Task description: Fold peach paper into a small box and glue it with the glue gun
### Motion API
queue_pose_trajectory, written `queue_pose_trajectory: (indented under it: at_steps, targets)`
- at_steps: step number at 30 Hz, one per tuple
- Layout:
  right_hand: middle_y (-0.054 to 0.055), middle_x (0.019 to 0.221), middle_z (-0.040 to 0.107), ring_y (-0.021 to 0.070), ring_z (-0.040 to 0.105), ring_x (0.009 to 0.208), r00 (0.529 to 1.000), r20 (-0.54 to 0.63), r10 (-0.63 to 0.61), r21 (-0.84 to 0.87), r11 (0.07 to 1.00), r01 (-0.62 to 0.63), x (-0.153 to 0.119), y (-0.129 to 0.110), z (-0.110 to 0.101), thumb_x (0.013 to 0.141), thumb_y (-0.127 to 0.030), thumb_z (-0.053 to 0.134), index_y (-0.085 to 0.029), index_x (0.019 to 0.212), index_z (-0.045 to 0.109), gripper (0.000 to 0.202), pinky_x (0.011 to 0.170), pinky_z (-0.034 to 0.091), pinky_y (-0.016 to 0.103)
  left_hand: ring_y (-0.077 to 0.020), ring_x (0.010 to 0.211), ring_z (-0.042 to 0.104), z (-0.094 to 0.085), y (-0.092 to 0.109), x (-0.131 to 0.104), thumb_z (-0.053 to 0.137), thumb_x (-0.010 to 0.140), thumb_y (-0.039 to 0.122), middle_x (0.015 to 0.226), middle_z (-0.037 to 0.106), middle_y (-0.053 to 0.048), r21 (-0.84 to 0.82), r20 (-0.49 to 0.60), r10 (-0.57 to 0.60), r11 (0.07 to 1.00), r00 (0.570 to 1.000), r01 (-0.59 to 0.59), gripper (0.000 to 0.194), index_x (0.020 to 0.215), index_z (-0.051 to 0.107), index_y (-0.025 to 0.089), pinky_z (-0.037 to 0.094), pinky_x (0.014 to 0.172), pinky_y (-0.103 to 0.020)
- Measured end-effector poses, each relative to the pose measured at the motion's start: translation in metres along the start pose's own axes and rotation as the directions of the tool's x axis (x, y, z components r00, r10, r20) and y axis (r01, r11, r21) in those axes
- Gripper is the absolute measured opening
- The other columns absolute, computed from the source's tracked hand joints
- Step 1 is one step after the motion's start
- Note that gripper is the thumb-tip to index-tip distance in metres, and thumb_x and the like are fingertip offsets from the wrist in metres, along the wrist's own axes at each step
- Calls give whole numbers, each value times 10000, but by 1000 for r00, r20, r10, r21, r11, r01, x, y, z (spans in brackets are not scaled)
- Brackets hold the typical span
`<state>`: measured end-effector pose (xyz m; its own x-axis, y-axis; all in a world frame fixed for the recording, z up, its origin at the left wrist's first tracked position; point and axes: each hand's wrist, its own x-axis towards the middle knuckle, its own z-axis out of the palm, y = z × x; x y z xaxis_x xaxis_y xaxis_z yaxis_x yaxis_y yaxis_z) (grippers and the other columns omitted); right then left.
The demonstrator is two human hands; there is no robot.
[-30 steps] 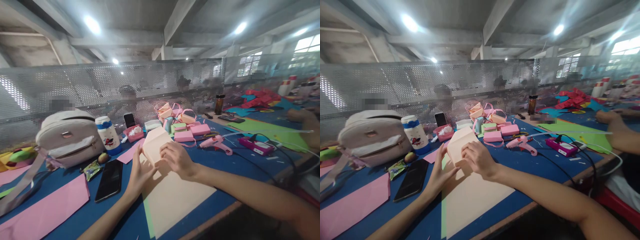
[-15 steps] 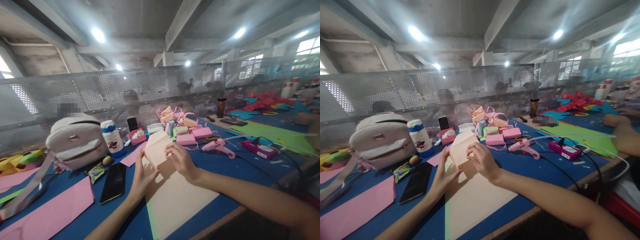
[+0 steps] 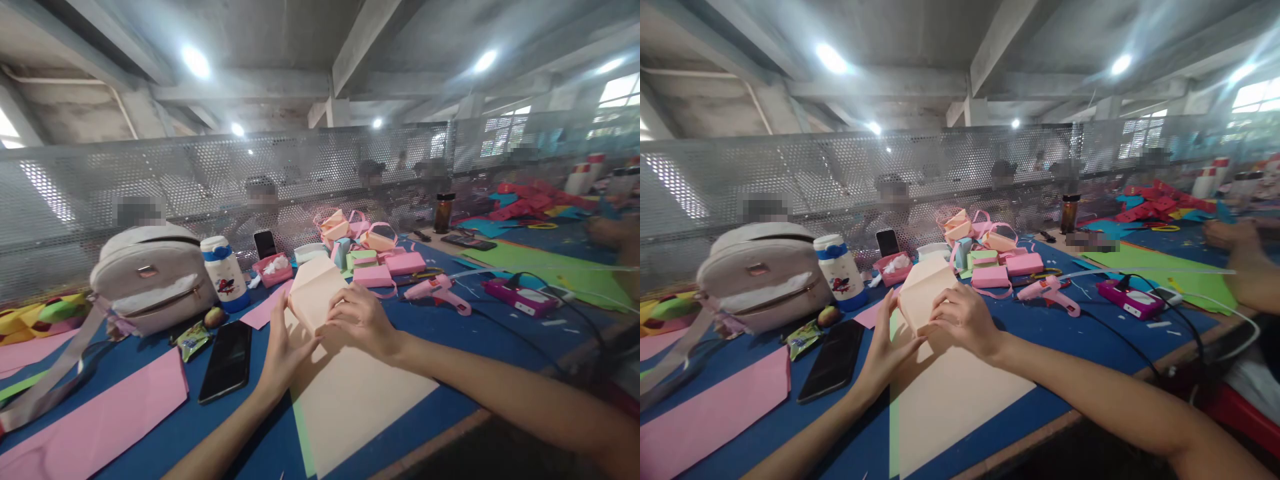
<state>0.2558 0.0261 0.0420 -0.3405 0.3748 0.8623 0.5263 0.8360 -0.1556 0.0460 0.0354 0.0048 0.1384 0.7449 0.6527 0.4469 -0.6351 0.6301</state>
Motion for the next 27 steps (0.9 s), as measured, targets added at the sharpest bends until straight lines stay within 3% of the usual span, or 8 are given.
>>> queue_pose_trajectory:
  at_steps: [8, 15, 19, 27]
  targets:
    - [75, 1021, 648, 225, 542, 899, 984, 180, -11, -4, 1000, 12, 0, -3, -1, 953, -136, 540, -197, 921, 563, 73, 810, 410, 365, -369, 1450, 315, -1, 5, 0, 729, 798, 478, 1532, 354, -157, 105, -19, 50, 993, 999, -48, 902, 1518, 235, 251, 315, 1153, -557]
    - [64, 1022, 612, 224, 564, 969, 990, 135, 42, 166, 984, -65, -3, -2, 3, 939, -119, 543, -213, 934, 551, 95, 875, 430, 367, -368, 1440, 336, 0, 3, 0, 725, 798, 487, 1531, 355, -160, 100, -29, 56, 994, 998, -53, 901, 1515, 234, 251, 316, 1154, -558]
    - [60, 995, 611, 224, 575, 981, 994, 53, 100, 221, 969, -109, -2, -1, 1, 940, -123, 543, -213, 909, 573, 100, 883, 437, 366, -359, 1448, 325, -1, 2, 1, 739, 789, 477, 1549, 332, -163, 60, -30, 36, 998, 999, -34, 912, 1515, 237, 250, 292, 1172, -549]
    - [33, 857, 679, 208, 580, 847, 993, -52, 106, 131, 987, -99, 1, 12, -10, 901, -257, 698, -206, 788, 691, 123, 816, 419, 368, -336, 1436, 348, -1, -2, 2, 754, 768, 398, 1516, 381, -153, 8, -47, -42, 999, 998, 42, 956, 1535, 201, 254, 284, 1181, -537]
